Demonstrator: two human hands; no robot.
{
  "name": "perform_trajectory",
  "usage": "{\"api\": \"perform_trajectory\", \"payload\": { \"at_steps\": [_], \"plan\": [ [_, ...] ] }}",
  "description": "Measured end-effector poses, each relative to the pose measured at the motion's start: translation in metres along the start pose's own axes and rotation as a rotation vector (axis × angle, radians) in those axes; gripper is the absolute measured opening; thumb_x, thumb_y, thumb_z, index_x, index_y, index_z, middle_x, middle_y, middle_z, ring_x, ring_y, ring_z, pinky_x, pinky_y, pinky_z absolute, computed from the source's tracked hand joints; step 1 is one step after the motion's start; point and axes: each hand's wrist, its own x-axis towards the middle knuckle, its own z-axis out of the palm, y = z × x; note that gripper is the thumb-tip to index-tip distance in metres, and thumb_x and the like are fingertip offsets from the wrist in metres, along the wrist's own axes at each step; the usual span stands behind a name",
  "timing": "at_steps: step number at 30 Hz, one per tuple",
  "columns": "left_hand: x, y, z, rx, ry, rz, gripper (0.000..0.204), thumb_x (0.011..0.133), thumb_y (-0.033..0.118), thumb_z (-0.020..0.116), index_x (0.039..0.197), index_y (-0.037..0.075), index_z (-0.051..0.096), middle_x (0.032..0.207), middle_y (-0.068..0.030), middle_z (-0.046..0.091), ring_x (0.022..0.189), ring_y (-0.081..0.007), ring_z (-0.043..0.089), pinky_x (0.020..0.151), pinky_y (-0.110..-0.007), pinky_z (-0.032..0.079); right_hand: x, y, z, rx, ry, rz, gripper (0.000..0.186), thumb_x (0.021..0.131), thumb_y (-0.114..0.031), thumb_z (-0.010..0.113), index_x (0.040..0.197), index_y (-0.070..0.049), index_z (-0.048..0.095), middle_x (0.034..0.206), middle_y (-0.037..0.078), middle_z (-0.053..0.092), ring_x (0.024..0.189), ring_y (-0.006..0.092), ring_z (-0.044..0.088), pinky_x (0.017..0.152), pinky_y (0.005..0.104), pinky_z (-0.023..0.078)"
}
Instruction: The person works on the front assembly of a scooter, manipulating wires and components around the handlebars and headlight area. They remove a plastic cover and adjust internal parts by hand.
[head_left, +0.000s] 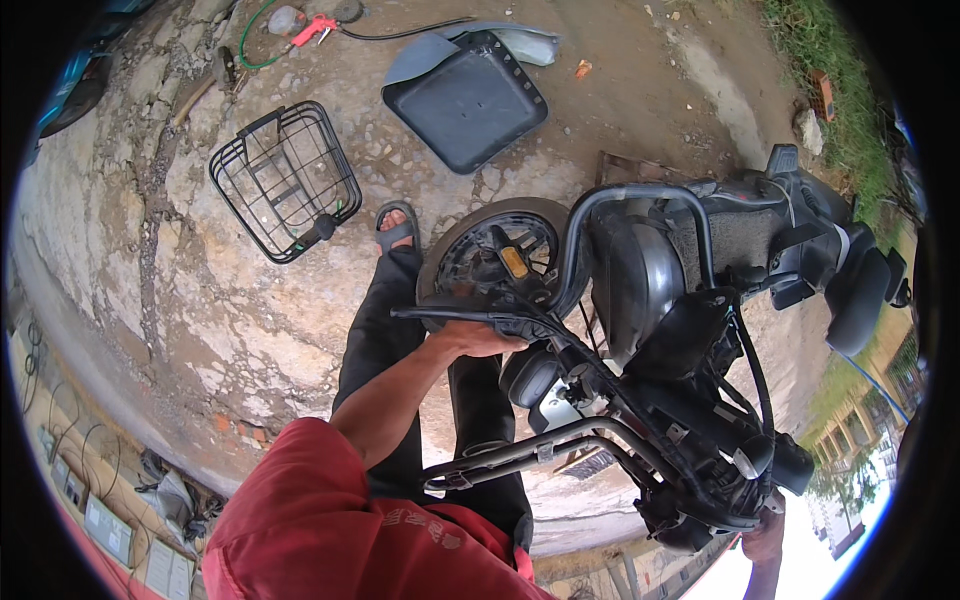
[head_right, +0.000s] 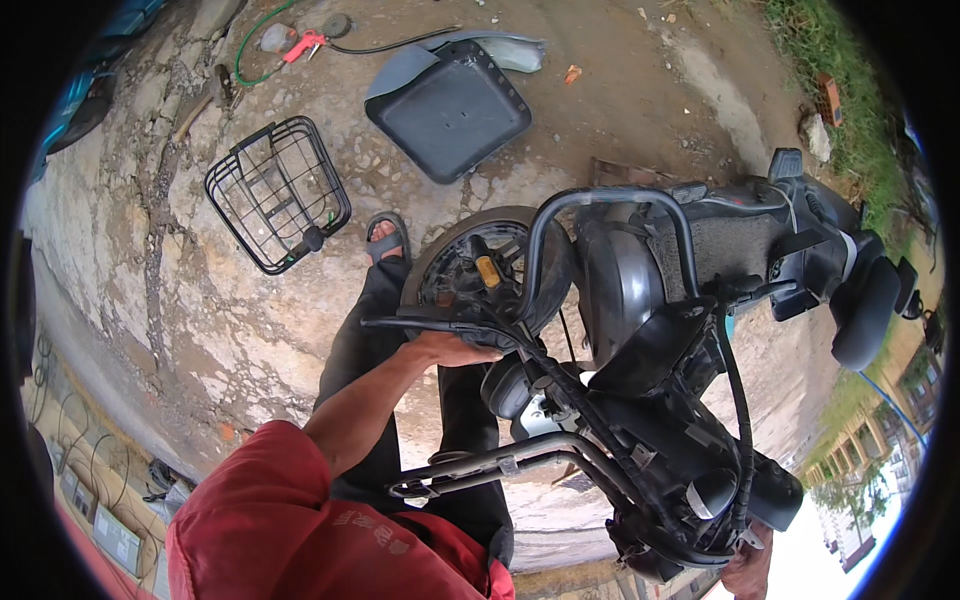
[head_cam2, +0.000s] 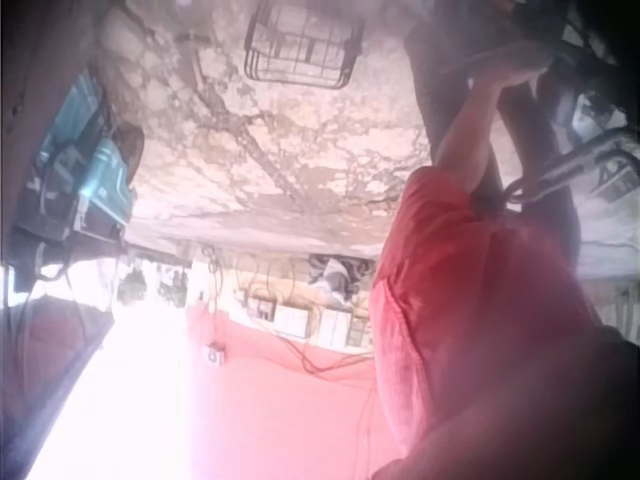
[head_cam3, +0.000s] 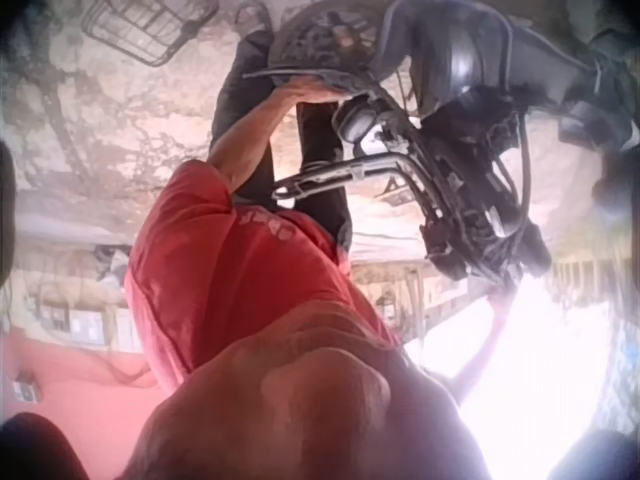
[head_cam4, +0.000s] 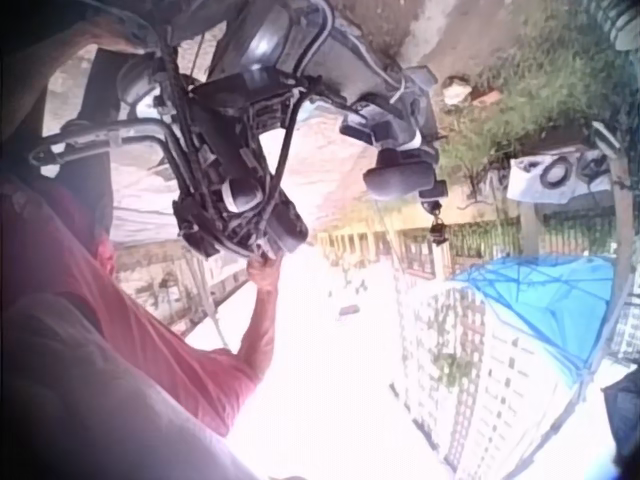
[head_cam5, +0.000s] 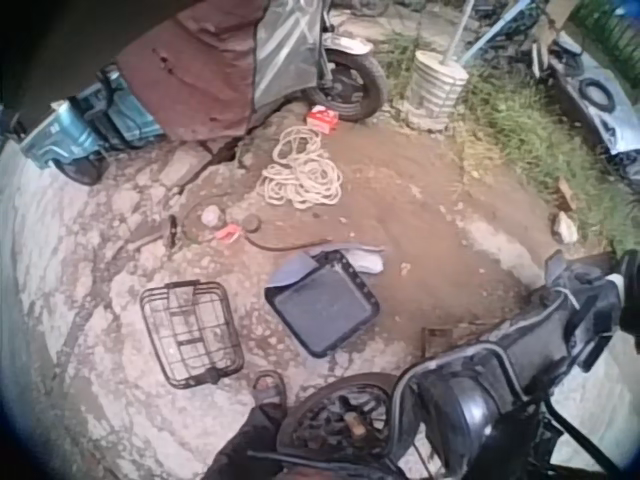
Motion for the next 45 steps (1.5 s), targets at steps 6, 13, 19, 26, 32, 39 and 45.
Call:
{"api": "perform_trajectory", "payload": {
  "at_steps": [6,13,19,26,32,39,45],
  "plan": [
    [0.004,-0.016,0.014,-0.067,0.038,0.026,0.063,0.089,0.056,0.065,0.138,0.016,0.064,0.143,-0.0086,0.063,0.133,-0.0351,0.054,0.115,-0.052,0.034,0.02,-0.053,0.005,0.12,-0.054,0.054,0.065,0.096,-0.043,0.067,0.136,0.004,0.048,0.132,0.017,0.061,0.12,0.0252,0.058,0.104,0.0397,0.045],
    [0.001,-0.007,0.007,0.012,-0.005,0.006,0.063,0.091,0.057,0.063,0.139,0.016,0.063,0.143,-0.0116,0.062,0.134,-0.0357,0.054,0.114,-0.049,0.038,0.0,-0.006,0.003,0.245,0.03,0.111,0.067,0.099,-0.028,0.068,0.148,0.006,0.037,0.139,0.018,0.057,0.124,0.0261,0.057,0.106,0.038,0.044],
    [0.007,-0.019,0.015,-0.052,-0.035,-0.009,0.064,0.091,0.058,0.063,0.14,0.017,0.062,0.145,-0.0112,0.062,0.136,-0.0354,0.053,0.118,-0.052,0.031,-0.001,-0.02,-0.002,0.145,-0.06,0.081,0.06,0.097,-0.02,0.062,0.146,0.005,0.04,0.13,0.012,0.062,0.107,0.0207,0.062,0.09,0.0301,0.05],
    [0.002,-0.009,0.006,0.127,-0.054,-0.008,0.07,0.095,0.063,0.054,0.153,0.025,0.049,0.161,-0.0081,0.044,0.154,-0.0368,0.025,0.121,-0.069,0.0,0.007,-0.043,0.006,0.214,0.037,0.06,0.062,0.097,-0.027,0.067,0.143,0.005,0.041,0.125,0.015,0.064,0.106,0.0218,0.063,0.092,0.0329,0.05],
    [0.001,-0.008,0.006,0.086,-0.027,0.016,0.067,0.094,0.062,0.055,0.149,0.024,0.052,0.157,-0.0074,0.049,0.15,-0.0337,0.033,0.121,-0.067,0.005,0.0,0.0,0.008,0.206,0.067,0.05,0.075,0.094,-0.042,0.074,0.142,0.007,0.045,0.128,0.018,0.064,0.108,0.0252,0.063,0.097,0.0369,0.049],
    [0.004,-0.016,0.019,-0.037,0.125,0.072,0.052,0.088,0.051,0.068,0.129,0.02,0.07,0.135,-0.0056,0.069,0.128,-0.0321,0.059,0.114,-0.052,0.033,0.035,-0.105,0.021,0.041,0.082,0.001,0.074,0.081,-0.054,0.08,0.124,0.004,0.061,0.11,0.013,0.071,0.101,0.0275,0.066,0.095,0.0411,0.049],
    [0.009,-0.02,0.02,-0.104,-0.012,0.02,0.053,0.096,0.044,0.067,0.141,0.017,0.06,0.146,-0.0071,0.06,0.138,-0.0294,0.052,0.118,-0.043,0.038,0.011,-0.036,0.016,0.165,0.119,0.052,0.072,0.092,-0.045,0.075,0.138,0.005,0.05,0.121,0.013,0.066,0.099,0.0211,0.06,0.09,0.0333,0.047]
  ]
}}
